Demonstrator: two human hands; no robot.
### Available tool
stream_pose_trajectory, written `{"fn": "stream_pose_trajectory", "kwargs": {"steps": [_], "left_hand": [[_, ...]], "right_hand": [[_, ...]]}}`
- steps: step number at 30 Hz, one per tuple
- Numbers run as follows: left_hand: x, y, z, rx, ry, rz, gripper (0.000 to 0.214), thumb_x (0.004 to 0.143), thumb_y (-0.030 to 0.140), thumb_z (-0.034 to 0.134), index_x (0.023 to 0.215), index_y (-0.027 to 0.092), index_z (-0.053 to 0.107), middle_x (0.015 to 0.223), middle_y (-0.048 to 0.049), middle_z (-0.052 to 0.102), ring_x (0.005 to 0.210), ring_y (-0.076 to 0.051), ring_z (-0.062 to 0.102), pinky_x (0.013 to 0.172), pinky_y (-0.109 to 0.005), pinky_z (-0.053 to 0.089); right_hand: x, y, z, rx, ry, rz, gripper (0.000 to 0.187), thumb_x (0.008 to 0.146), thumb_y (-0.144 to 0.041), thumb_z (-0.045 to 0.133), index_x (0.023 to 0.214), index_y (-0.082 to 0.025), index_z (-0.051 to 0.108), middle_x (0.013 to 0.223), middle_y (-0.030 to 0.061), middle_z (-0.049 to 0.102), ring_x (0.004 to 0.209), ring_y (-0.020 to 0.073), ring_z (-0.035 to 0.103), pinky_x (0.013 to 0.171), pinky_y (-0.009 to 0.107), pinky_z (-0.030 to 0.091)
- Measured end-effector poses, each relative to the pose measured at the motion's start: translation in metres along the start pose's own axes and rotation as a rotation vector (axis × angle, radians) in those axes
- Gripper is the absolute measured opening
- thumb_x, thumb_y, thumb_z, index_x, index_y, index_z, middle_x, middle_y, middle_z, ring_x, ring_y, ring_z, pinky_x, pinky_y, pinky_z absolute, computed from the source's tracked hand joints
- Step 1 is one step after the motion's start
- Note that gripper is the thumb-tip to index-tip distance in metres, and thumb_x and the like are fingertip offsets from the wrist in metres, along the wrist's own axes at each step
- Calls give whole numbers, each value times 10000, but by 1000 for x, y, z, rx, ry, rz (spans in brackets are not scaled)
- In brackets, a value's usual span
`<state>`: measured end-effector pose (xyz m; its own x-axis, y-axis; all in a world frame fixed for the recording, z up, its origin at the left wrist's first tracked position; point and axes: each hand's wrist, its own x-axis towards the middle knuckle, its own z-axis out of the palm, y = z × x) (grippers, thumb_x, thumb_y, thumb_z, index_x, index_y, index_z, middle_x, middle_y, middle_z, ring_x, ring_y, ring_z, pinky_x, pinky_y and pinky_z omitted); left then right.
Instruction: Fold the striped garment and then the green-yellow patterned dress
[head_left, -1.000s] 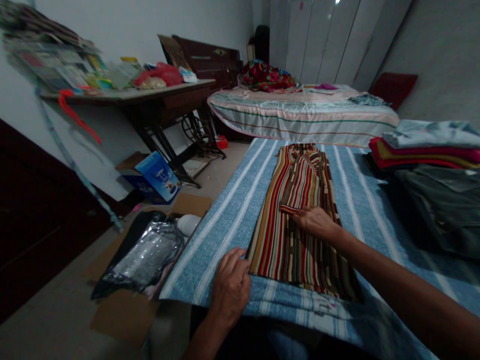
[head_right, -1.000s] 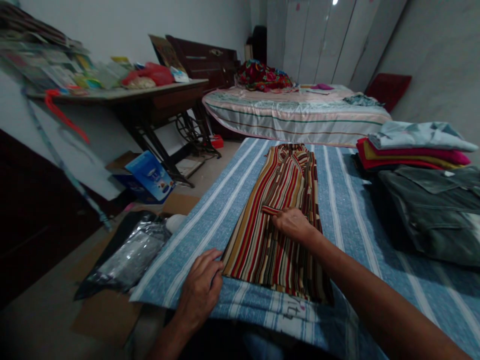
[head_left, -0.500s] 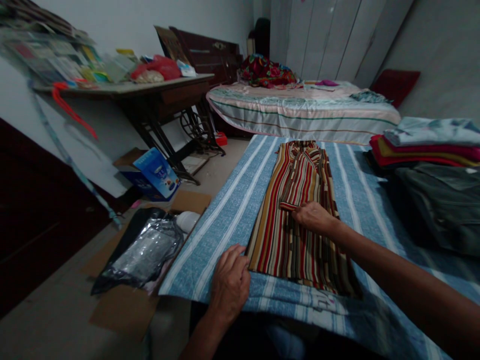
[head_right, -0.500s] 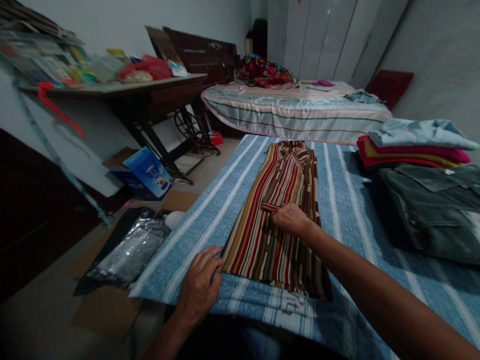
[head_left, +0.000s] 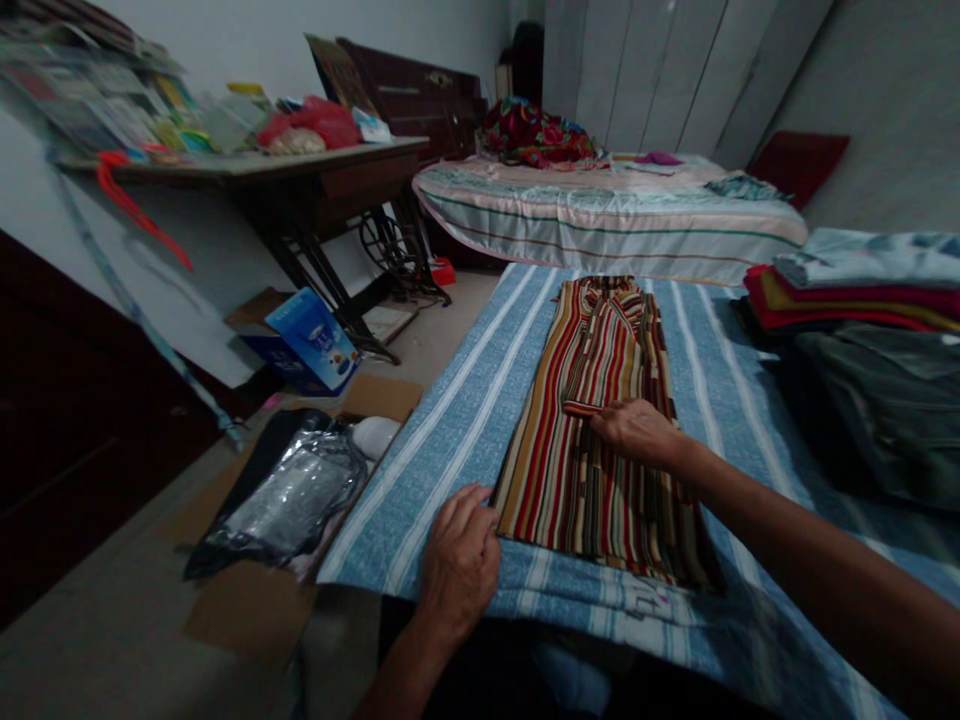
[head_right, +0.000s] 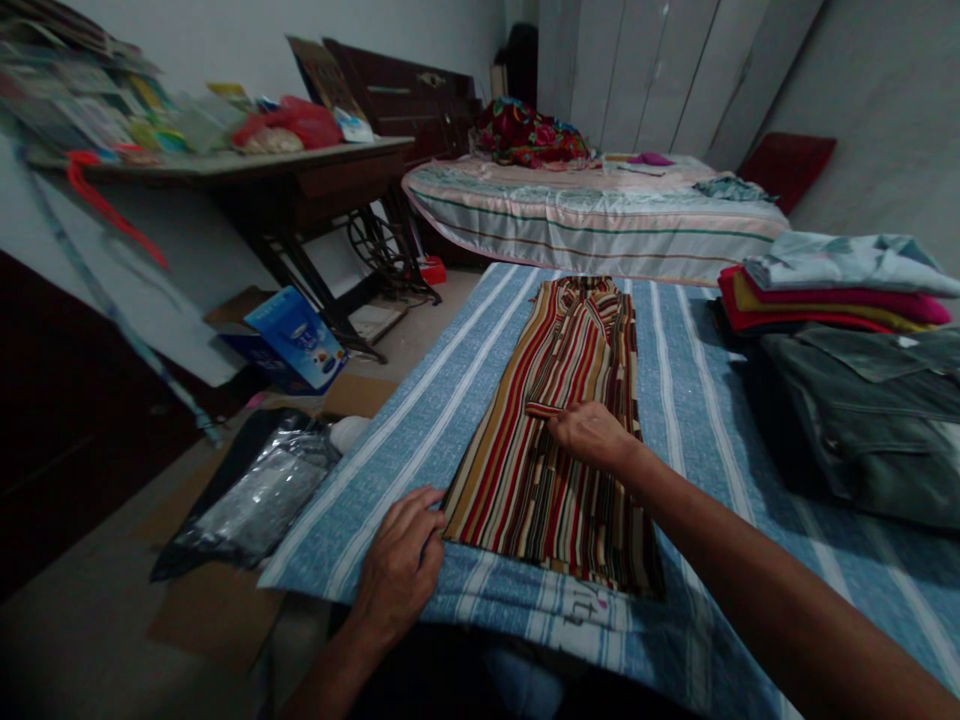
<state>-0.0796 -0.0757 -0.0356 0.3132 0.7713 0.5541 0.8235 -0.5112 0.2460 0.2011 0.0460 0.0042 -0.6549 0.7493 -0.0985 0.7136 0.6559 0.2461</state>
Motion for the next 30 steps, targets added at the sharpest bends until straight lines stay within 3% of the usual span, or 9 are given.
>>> {"fn": "stream_pose_trajectory", "kwargs": {"steps": [7, 15, 20, 25, 30], "left_hand": [[1, 0, -1, -7, -2, -1, 207, 801, 29, 418, 809, 184, 555, 1058, -92, 639, 1076, -234, 561, 913, -429, 519], [2, -1, -2, -12, -20, 9, 203, 807, 39, 418, 815, 176, 567, 1063, -100, 640, 1085, -237, 561, 924, -430, 512], [3, -2, -3, -13, -29, 14, 201, 807, 46, 418, 810, 179, 569, 1066, -98, 640, 1084, -234, 563, 917, -429, 515], [3, -2, -4, 4, -30, 30, 203, 811, 43, 411, 821, 181, 559, 1067, -96, 635, 1085, -236, 557, 907, -430, 518], [3, -3, -4, -6, -28, 47, 195, 822, 57, 411, 832, 181, 561, 1064, -95, 637, 1081, -235, 559, 907, -423, 520]], "right_hand": [[-3, -3, 6, 23, 0, 11, 169, 907, -128, 444, 869, -130, 608, 827, 106, 671, 753, 188, 606, 598, 266, 347], [-8, -6, -5, 20, -35, 24, 153, 905, -128, 463, 879, -136, 614, 852, 104, 669, 790, 201, 602, 637, 269, 379], [-9, -11, -6, 12, 20, -39, 156, 923, -149, 456, 944, -147, 611, 880, 91, 649, 823, 210, 586, 697, 300, 409], [-9, -15, -4, 45, 76, -59, 169, 919, -150, 471, 852, -135, 625, 1034, 127, 615, 916, 215, 546, 757, 329, 421], [-10, -13, -2, 76, 71, -81, 171, 920, -145, 467, 850, -129, 623, 971, 110, 622, 906, 204, 541, 744, 306, 418]]}}
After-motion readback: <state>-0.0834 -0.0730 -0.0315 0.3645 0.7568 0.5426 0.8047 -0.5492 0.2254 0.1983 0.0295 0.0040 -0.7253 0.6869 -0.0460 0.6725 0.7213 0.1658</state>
